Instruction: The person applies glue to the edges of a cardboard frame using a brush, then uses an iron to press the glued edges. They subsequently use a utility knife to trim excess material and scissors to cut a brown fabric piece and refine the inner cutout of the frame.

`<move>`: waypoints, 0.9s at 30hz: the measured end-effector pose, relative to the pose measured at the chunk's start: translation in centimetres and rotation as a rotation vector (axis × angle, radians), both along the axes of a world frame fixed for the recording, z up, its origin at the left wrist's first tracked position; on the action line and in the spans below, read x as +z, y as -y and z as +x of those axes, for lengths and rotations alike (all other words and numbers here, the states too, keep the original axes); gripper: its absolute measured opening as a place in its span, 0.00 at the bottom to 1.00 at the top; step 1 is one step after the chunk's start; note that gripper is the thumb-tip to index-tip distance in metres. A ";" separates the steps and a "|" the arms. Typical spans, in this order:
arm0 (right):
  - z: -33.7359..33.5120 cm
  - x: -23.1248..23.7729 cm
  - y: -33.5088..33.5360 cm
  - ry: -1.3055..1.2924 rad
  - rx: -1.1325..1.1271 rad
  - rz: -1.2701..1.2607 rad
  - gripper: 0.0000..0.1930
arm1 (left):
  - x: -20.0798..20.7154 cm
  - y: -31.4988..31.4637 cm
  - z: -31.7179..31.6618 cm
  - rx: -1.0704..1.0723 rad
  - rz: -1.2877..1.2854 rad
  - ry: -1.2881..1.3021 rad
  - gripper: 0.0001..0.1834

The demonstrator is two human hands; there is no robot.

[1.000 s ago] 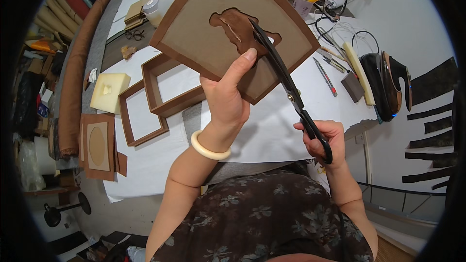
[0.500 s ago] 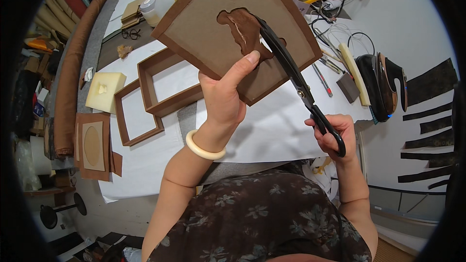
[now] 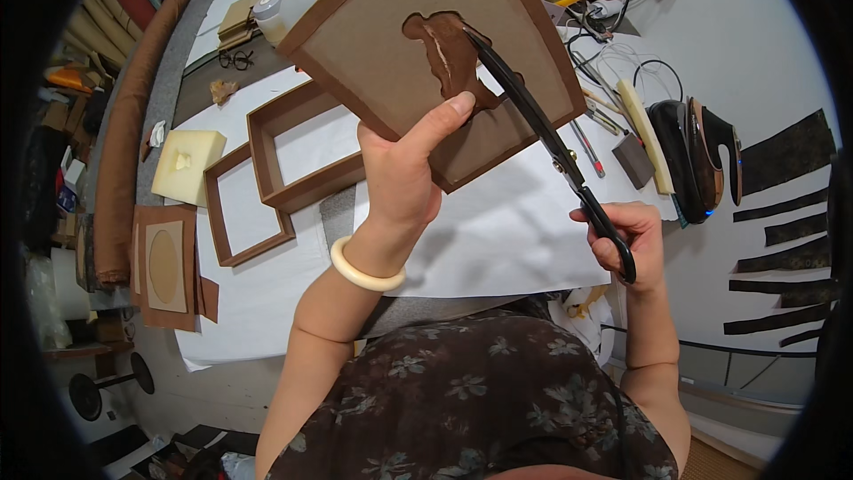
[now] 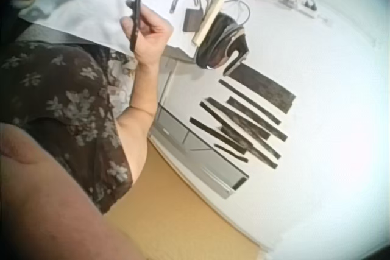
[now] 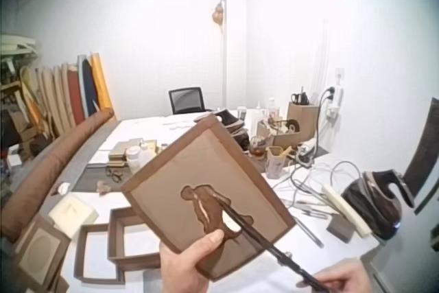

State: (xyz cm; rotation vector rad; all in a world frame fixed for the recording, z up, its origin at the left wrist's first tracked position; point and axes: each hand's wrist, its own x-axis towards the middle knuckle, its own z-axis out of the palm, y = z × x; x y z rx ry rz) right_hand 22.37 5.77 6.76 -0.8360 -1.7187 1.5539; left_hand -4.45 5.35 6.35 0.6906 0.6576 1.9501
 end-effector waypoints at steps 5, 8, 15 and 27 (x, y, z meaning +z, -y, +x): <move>0.8 0.9 -0.6 0.090 0.006 0.059 0.18 | 0.3 0.1 -0.2 -0.001 -0.003 -0.041 0.16; 1.0 1.5 -0.7 0.095 0.003 0.062 0.20 | 0.4 0.0 -0.4 0.001 0.005 -0.082 0.16; 1.7 1.7 -1.2 0.068 0.031 0.068 0.21 | 0.3 0.1 -0.7 -0.038 -0.014 -0.149 0.13; 2.6 2.5 -1.5 0.171 0.008 0.200 0.23 | 0.6 0.1 -1.3 -0.095 -0.020 -0.196 0.16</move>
